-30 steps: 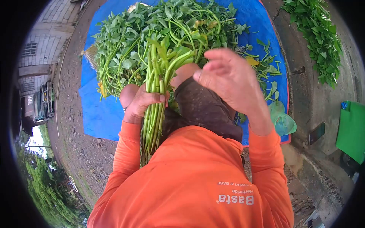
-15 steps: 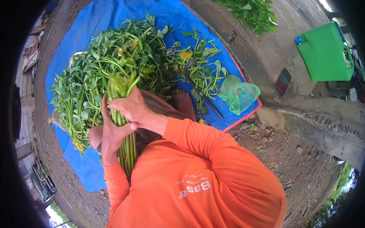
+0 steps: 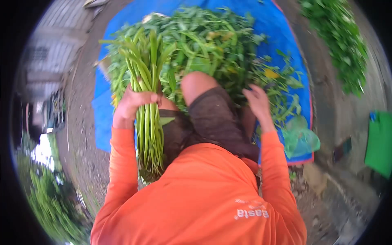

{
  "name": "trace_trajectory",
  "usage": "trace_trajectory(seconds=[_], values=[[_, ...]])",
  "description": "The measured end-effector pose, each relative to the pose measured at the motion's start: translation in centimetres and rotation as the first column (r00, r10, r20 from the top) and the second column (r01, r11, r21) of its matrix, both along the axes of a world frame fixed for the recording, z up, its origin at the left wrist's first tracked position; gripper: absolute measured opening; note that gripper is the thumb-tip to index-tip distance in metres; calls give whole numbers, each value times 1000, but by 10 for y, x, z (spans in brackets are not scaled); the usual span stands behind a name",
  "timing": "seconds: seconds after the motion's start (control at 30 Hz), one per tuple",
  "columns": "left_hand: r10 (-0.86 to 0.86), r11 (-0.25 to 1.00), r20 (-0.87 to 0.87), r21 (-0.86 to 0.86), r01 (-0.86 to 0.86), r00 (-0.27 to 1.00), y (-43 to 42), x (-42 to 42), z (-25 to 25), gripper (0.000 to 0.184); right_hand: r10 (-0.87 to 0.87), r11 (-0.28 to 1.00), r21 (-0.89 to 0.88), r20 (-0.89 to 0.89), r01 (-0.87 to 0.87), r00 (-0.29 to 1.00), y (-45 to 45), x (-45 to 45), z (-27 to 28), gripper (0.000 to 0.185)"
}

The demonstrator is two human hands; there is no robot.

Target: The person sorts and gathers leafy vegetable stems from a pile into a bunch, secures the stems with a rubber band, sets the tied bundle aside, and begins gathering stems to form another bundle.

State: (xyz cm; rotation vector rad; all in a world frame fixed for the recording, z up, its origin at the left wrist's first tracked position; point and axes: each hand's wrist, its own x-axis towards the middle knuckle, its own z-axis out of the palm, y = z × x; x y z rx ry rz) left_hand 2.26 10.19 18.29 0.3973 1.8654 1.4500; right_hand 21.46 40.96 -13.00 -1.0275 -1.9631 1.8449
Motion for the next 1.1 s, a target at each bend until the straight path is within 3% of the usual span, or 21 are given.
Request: trace_trajectory(seconds=[0.03, 0.07, 0.13, 0.17, 0.2, 0.23, 0.3, 0.4, 0.53, 0.63, 0.67, 0.7, 0.73, 0.77, 0.8, 0.83, 0.87, 0.9, 0.93, 1.0, 1.1], values=[[47, 998, -137, 35, -43, 989, -19, -20, 17, 47, 155, 914, 275, 438, -297, 885, 27, 27, -58, 40], [93, 995, -275, 72, -76, 957, -39, -43, 36, 50, 101, 732, 564, 464, -382, 880, 36, 63, -123, 39], [209, 975, -442, 164, -150, 872, -82, -76, 95, 41, 144, 774, 439, 579, -456, 802, 45, 119, -200, 34], [321, 941, -456, 251, -226, 830, -102, -91, 121, 36, 69, 679, 594, 534, -432, 843, 34, 141, -212, 32], [418, 898, -463, 342, -277, 782, -119, -105, 144, 32, 121, 639, 644, 457, -421, 882, 26, 151, -193, 32], [473, 868, -485, 398, -296, 736, -132, -117, 162, 29, 76, 738, 566, 471, -367, 879, 18, 153, -174, 30], [566, 806, -511, 508, -303, 647, -153, -135, 195, 25, 51, 792, 514, 483, -330, 874, 18, 156, -168, 29], [628, 761, -557, 585, -280, 543, -164, -146, 219, 22, -81, 812, 543, 466, -213, 881, 15, 151, -162, 26], [554, 827, -605, 480, -293, 572, -166, -138, 221, 24, 71, 822, 455, 515, -343, 854, 39, 150, -190, 23], [444, 894, -501, 295, -336, 743, -151, -111, 202, 38, 239, 871, 280, 477, -404, 846, 38, 148, -146, 24], [265, 963, -460, 158, -216, 847, -146, -103, 189, 47, 199, 825, 399, 457, -400, 867, 41, 158, -169, 23], [162, 986, -405, 103, -131, 900, -125, -85, 165, 51, 106, 895, 370, 366, -249, 925, 30, 163, -145, 22], [50, 998, -290, 43, -39, 956, -105, -72, 131, 55, 119, 920, 284, 454, -270, 883, 35, 170, -142, 21], [89, 994, -117, -50, -96, 989, -83, -45, 89, 58, 16, 951, 277, 408, -141, 913, 33, 181, -136, 21], [110, 991, 18, -82, -108, 994, -58, -16, 47, 60, -78, 963, 267, 343, -17, 936, 27, 178, -131, 23], [-49, 998, 160, -19, 53, 986, -30, 7, 11, 59, -137, 986, 140, 347, 93, 928, 22, 171, -100, 26], [-167, 974, 191, -121, 192, 967, -21, 10, -34, 53, -189, 980, 5, 361, 201, 913, 14, 167, -52, 29], [-155, 988, 354, 67, 140, 922, 19, 39, -19, 46, -192, 978, -39, 225, 205, 955, 8, 165, -16, 33], [-219, 976, 363, 100, 196, 906, 27, 33, -64, 42, -194, 976, -78, 95, 202, 976, 2, 167, 17, 37], [-227, 971, 438, 35, 236, 870, 57, 42, -68, 38, -192, 979, -103, -220, 173, 956, -10, 160, 86, 37], [-310, 939, 451, 9, 343, 837, 88, 46, -68, 39, -54, 996, 44, -399, 78, 915, -20, 155, 156, 44]])
